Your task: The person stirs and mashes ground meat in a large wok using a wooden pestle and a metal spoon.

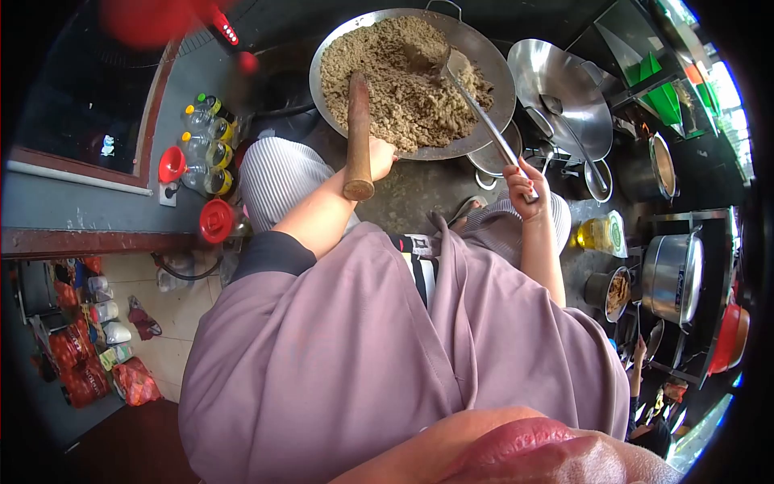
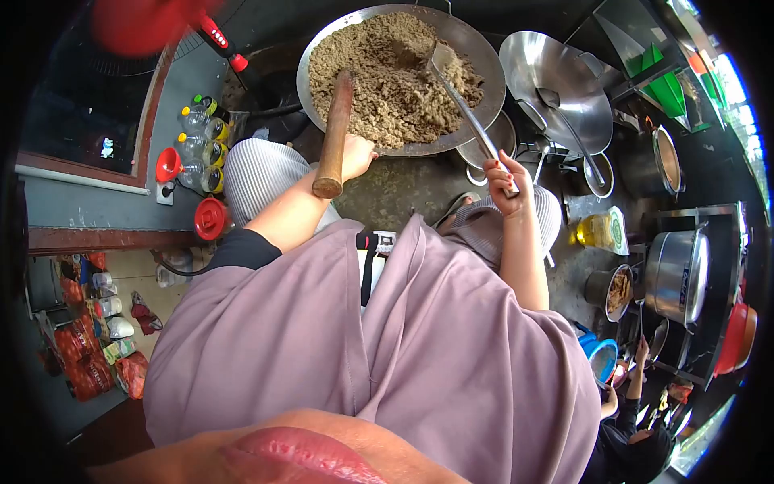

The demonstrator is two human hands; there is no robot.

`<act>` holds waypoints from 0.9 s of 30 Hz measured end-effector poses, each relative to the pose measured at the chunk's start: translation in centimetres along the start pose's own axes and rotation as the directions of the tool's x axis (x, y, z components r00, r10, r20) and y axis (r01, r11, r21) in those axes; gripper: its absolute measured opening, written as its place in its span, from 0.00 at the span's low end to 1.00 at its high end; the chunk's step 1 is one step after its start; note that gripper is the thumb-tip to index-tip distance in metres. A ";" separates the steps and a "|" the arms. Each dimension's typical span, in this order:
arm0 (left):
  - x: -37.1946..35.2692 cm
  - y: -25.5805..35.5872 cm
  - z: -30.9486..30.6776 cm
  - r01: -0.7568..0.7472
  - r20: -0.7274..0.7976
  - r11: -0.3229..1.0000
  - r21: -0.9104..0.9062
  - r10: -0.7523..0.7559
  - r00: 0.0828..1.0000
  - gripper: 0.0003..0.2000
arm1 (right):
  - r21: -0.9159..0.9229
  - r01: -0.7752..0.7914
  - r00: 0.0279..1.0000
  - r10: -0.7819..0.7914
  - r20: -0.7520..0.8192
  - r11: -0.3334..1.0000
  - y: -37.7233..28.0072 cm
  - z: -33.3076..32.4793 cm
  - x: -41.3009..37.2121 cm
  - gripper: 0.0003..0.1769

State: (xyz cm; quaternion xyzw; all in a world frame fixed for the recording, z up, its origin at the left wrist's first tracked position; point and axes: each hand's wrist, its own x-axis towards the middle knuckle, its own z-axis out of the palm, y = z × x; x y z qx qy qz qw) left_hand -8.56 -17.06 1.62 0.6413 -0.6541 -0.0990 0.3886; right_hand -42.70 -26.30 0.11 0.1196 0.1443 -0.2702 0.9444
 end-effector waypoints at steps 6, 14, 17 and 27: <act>-0.5 -4.7 3.7 -0.065 0.091 0.948 0.311 0.038 0.995 0.28 | -0.681 0.146 0.911 -0.366 -0.190 0.718 0.4 6.2 -0.4 0.13; -0.6 -8.4 4.2 -0.143 0.419 0.915 0.376 -0.031 0.907 0.13 | -0.702 -0.385 0.743 -0.653 0.149 -0.599 0.1 11.8 5.3 0.24; -0.3 -8.1 3.4 -0.026 0.429 0.939 0.344 -0.132 0.894 0.14 | -0.382 -0.473 0.764 -0.585 0.271 -0.794 1.9 6.2 7.0 0.20; -0.1 -5.3 -0.1 -0.117 0.153 0.947 0.301 0.073 0.986 0.23 | -0.159 -0.586 0.804 -0.595 0.012 -0.795 12.8 4.3 -3.0 0.30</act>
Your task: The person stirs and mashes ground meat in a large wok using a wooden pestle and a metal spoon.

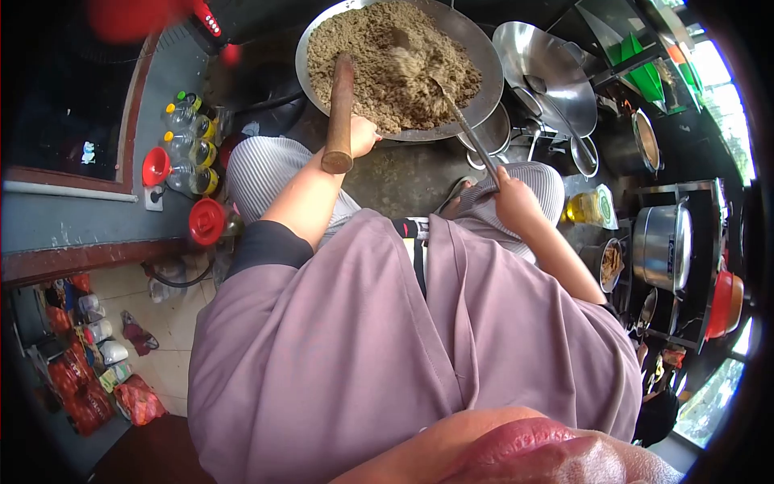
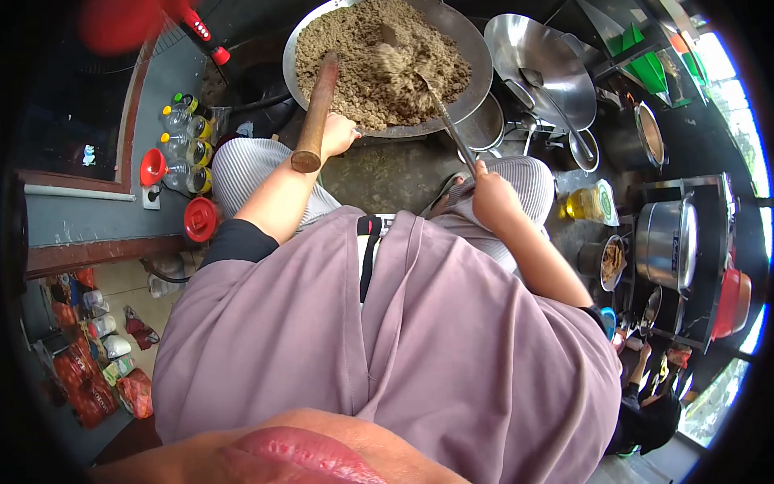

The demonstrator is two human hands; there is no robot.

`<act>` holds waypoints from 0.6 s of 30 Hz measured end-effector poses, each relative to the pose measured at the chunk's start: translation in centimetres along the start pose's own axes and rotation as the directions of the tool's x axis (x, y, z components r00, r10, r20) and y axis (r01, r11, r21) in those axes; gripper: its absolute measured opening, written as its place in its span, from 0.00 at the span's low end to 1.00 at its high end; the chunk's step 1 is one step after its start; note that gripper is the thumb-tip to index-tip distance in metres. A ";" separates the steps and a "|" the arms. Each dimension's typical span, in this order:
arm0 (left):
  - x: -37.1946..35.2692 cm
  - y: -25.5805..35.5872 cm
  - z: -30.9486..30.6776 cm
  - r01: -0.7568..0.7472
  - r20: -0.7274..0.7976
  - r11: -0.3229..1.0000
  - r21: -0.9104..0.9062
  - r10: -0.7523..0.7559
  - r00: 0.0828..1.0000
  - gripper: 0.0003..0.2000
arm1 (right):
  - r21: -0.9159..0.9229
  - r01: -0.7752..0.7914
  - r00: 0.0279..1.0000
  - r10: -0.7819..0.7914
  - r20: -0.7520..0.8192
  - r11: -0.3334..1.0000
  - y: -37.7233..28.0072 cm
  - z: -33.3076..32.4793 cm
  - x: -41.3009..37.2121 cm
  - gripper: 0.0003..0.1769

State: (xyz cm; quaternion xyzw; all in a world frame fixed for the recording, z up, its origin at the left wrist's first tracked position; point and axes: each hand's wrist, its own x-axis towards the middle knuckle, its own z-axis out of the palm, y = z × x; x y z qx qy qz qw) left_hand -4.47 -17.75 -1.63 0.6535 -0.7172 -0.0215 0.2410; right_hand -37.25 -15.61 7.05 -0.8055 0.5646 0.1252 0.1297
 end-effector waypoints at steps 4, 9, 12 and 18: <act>-0.1 -0.7 1.0 0.154 0.182 0.987 -0.042 -0.144 0.973 0.18 | -0.237 0.090 0.995 -0.077 0.064 0.967 0.1 -6.5 -1.4 0.30; -0.1 2.2 -1.4 0.017 -0.156 0.974 0.224 0.018 0.988 0.16 | -0.137 0.088 0.996 -0.087 0.014 0.987 2.1 -17.5 -0.1 0.22; 0.4 -2.1 7.3 -0.003 0.538 0.986 0.168 -0.089 0.838 0.13 | 0.073 -0.105 0.946 0.077 0.315 0.992 3.5 -22.4 3.0 0.17; -0.2 1.5 7.8 0.065 0.436 0.998 -0.014 -0.052 0.898 0.17 | 0.614 -0.540 0.792 0.102 0.602 0.576 9.2 -15.6 12.2 0.08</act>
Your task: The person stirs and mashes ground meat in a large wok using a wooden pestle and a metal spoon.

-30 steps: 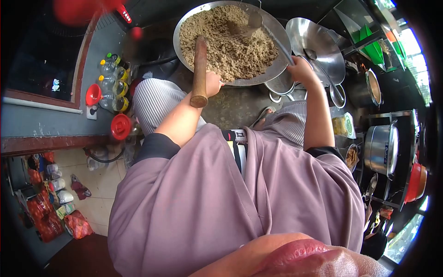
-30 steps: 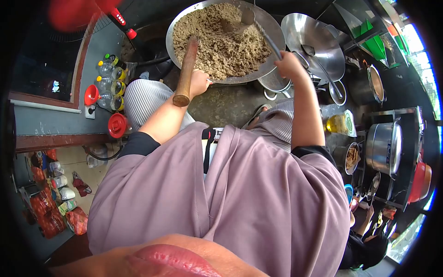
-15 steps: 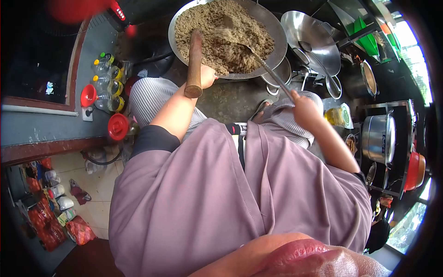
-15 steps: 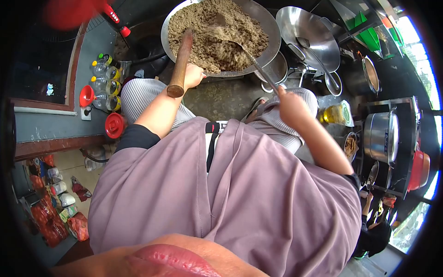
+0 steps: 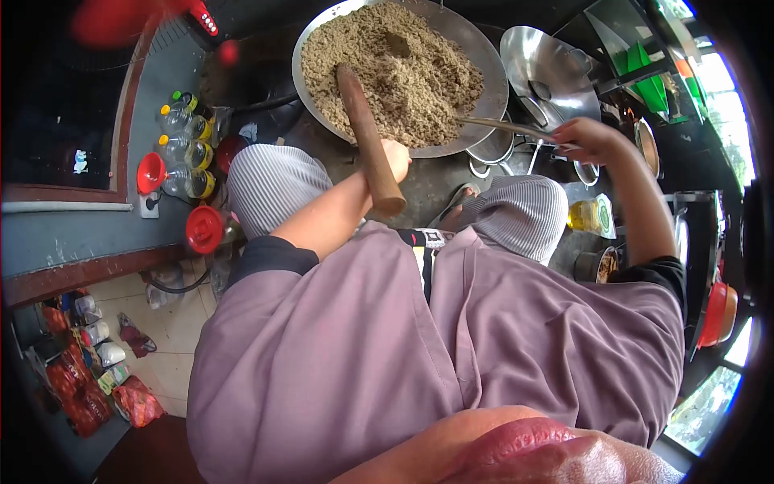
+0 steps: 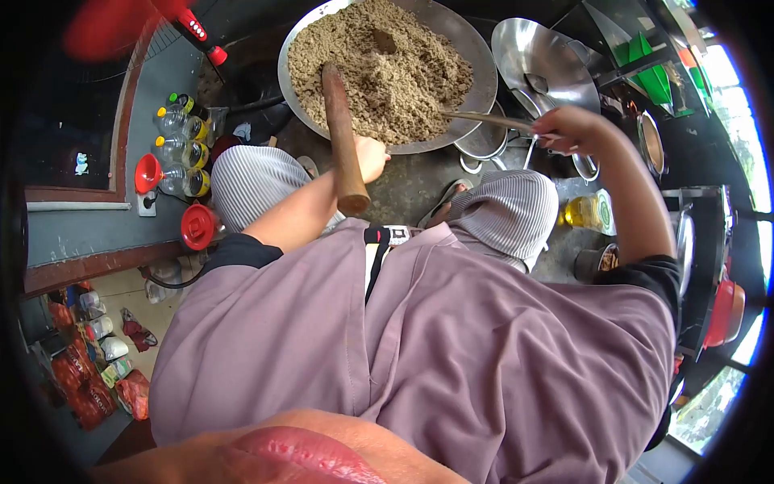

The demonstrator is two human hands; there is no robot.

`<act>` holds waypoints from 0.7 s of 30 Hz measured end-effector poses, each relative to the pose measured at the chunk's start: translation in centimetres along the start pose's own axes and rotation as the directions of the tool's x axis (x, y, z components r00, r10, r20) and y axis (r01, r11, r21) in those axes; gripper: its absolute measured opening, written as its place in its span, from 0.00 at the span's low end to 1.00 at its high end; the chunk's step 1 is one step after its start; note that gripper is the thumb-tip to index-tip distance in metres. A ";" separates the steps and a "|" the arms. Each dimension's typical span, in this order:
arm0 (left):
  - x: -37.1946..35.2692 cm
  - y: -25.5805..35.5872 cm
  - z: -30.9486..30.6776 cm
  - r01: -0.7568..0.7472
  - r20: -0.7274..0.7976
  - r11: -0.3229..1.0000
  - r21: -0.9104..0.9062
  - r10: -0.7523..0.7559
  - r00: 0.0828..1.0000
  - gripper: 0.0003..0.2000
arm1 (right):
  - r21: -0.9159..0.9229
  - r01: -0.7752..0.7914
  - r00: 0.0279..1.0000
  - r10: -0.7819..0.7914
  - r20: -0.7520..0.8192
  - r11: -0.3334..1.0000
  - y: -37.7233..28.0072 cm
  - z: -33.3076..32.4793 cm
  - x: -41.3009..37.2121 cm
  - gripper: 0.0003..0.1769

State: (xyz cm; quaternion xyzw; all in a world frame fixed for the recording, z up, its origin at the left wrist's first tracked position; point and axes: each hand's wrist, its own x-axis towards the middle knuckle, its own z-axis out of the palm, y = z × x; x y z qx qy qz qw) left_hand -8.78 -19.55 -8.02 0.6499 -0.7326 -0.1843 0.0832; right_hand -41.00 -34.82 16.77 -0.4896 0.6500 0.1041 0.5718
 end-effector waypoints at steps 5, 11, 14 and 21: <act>0.1 2.2 -0.6 -0.012 -0.031 1.000 -0.003 0.011 0.999 0.16 | 0.506 0.049 0.999 -0.052 -0.009 0.861 0.2 11.8 11.9 0.08; 1.6 1.1 0.6 0.018 0.001 0.997 0.072 -0.018 1.000 0.16 | 0.664 0.271 0.940 -0.340 -0.026 0.697 -4.0 17.6 22.5 0.06; 2.1 -0.3 1.7 0.017 -0.058 1.000 0.026 -0.015 0.998 0.16 | 0.624 0.328 0.920 -0.390 -0.040 0.709 -3.5 16.2 22.7 0.07; 2.1 -1.0 1.9 0.047 -0.102 0.998 0.041 -0.042 0.994 0.17 | -0.013 0.539 0.828 -0.533 -0.174 0.842 0.6 16.1 18.6 0.13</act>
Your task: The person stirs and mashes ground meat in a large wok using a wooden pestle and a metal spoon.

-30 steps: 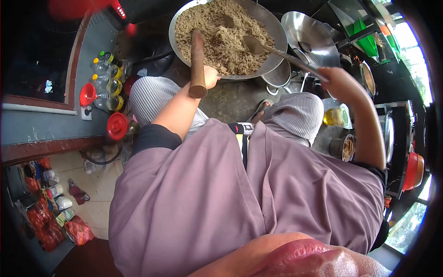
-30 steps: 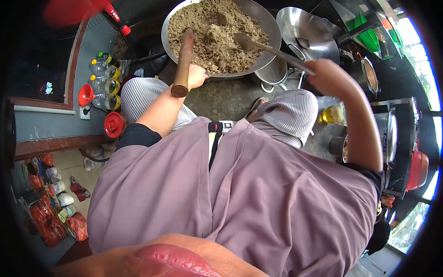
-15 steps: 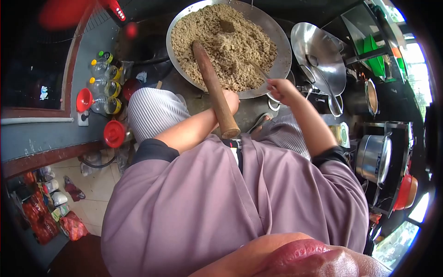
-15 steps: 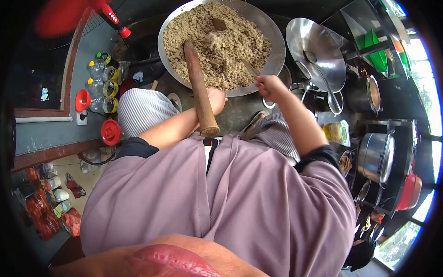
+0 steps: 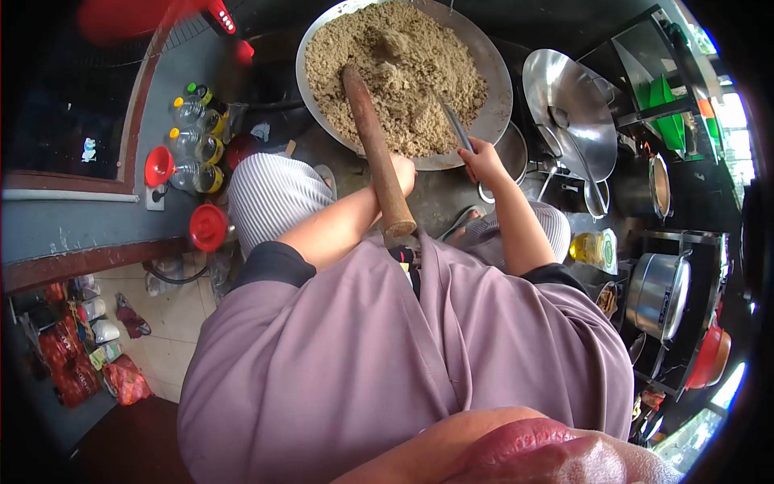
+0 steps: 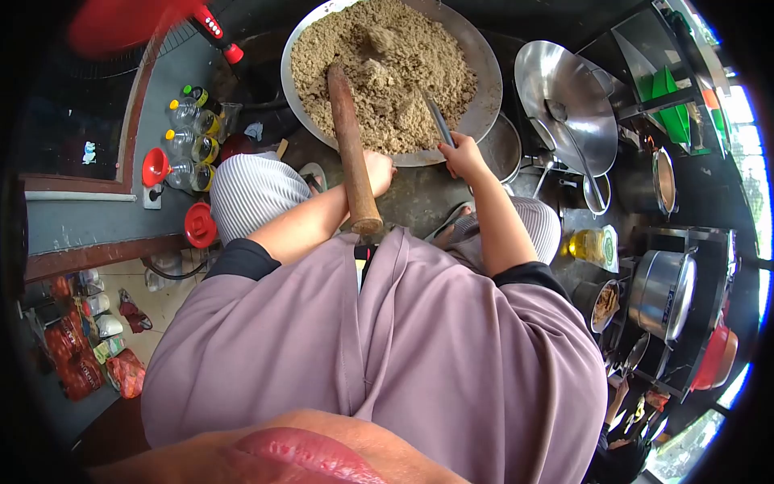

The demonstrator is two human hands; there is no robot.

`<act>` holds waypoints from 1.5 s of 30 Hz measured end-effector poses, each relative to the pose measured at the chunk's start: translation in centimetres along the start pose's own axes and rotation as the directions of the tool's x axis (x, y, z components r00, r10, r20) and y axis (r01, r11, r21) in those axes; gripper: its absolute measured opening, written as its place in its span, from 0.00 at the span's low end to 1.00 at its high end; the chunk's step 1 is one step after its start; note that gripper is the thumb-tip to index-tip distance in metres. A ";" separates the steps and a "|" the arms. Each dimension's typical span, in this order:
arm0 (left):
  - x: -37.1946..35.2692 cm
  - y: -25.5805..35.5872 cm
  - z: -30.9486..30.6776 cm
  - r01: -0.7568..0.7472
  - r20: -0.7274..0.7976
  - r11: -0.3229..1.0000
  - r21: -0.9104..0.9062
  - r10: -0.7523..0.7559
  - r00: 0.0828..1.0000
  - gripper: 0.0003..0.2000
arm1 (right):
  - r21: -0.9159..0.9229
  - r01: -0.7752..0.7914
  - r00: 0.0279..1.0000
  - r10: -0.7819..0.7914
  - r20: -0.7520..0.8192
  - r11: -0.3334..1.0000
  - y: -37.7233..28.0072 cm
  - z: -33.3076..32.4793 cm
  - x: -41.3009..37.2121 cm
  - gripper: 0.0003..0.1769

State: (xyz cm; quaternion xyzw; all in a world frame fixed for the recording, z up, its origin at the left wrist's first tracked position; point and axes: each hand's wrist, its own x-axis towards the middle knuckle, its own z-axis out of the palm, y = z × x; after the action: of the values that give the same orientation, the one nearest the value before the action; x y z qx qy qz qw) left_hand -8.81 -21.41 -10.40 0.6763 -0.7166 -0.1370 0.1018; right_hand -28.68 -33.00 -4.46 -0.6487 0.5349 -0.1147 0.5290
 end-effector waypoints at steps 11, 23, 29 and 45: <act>0.1 0.1 -0.5 0.011 0.072 0.997 0.076 -0.017 0.997 0.17 | -0.835 0.009 0.984 -0.154 -0.091 0.550 -1.9 -2.8 -13.6 0.32; -7.8 0.3 -4.1 -0.016 -0.138 0.997 0.077 0.026 0.990 0.42 | -0.298 0.011 0.990 -0.053 -0.133 0.954 -3.9 -11.8 -16.0 0.28; -10.5 -0.4 -2.6 0.383 0.162 0.872 -0.305 -0.348 0.923 0.45 | 0.045 -0.012 0.999 0.014 -0.033 0.999 -1.0 -12.9 -5.9 0.14; -0.7 -4.0 -24.6 -0.165 -0.948 0.986 0.009 0.060 0.312 0.14 | -0.411 -0.103 0.995 0.096 -0.038 0.906 2.0 -13.3 -3.9 0.34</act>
State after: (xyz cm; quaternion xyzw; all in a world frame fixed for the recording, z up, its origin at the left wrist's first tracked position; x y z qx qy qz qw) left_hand 3.10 -22.36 11.46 0.5722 -0.5610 0.2582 0.5396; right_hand -40.89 -37.08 1.10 -0.7167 0.5838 0.0224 0.3808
